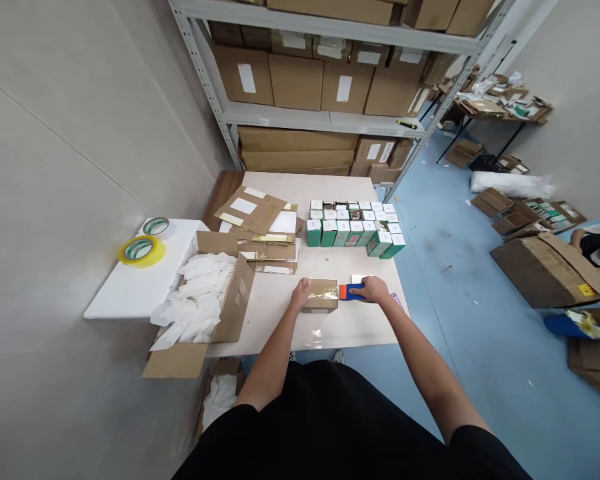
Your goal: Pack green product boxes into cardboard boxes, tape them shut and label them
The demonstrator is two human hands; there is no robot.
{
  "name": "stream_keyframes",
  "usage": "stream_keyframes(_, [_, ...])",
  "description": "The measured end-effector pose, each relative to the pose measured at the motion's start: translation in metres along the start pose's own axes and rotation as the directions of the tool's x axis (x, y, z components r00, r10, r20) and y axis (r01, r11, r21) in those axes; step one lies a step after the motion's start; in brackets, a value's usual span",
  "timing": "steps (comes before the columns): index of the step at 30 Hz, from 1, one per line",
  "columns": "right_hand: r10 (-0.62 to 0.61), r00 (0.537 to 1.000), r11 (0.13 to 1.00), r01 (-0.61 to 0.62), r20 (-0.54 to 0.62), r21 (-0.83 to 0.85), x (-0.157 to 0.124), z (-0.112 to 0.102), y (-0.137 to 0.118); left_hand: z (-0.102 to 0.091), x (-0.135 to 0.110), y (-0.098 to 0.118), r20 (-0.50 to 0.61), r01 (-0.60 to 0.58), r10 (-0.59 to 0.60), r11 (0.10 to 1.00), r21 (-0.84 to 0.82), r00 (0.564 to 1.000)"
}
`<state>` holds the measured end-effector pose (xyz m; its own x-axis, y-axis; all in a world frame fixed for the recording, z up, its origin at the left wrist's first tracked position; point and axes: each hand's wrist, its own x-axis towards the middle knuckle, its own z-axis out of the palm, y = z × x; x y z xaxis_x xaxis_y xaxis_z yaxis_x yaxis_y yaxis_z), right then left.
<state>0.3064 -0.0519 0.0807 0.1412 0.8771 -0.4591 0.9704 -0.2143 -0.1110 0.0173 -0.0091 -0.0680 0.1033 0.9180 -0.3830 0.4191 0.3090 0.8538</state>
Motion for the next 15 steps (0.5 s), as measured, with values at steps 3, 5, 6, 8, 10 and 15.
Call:
stream_keyframes(3, [0.007, 1.000, 1.000, -0.007, -0.002, 0.007, -0.002, 0.000, 0.026, -0.003, 0.001, 0.001, -0.003, 0.027, -0.027, 1.000, 0.008, 1.000])
stream_keyframes(5, [0.028, 1.000, 1.000, -0.028, -0.007, 0.014, -0.003, 0.003, 0.034, -0.004, 0.003, 0.001, 0.005, 0.027, -0.027, 1.000, 0.010, 1.000])
stream_keyframes(6, [0.036, 0.999, 0.999, -0.036, -0.008, 0.015, -0.002, 0.005, 0.036, -0.005, 0.004, 0.001, 0.009, 0.024, -0.024, 1.000, 0.008, 1.000])
stream_keyframes(8, [0.045, 0.999, 0.999, -0.045, -0.005, 0.012, -0.001, 0.011, 0.035, -0.006, 0.006, 0.000, 0.014, 0.016, -0.016, 1.000, -0.003, 1.000])
stream_keyframes(10, [0.051, 0.999, 0.999, -0.051, 0.006, 0.010, 0.001, 0.017, 0.029, -0.008, 0.008, -0.003, 0.010, 0.009, -0.009, 1.000, -0.023, 1.000])
stream_keyframes(15, [0.055, 0.998, 0.997, -0.055, -0.008, 0.048, 0.007, 0.027, 0.006, -0.021, 0.016, -0.016, 0.003, 0.007, -0.006, 0.998, -0.069, 1.000])
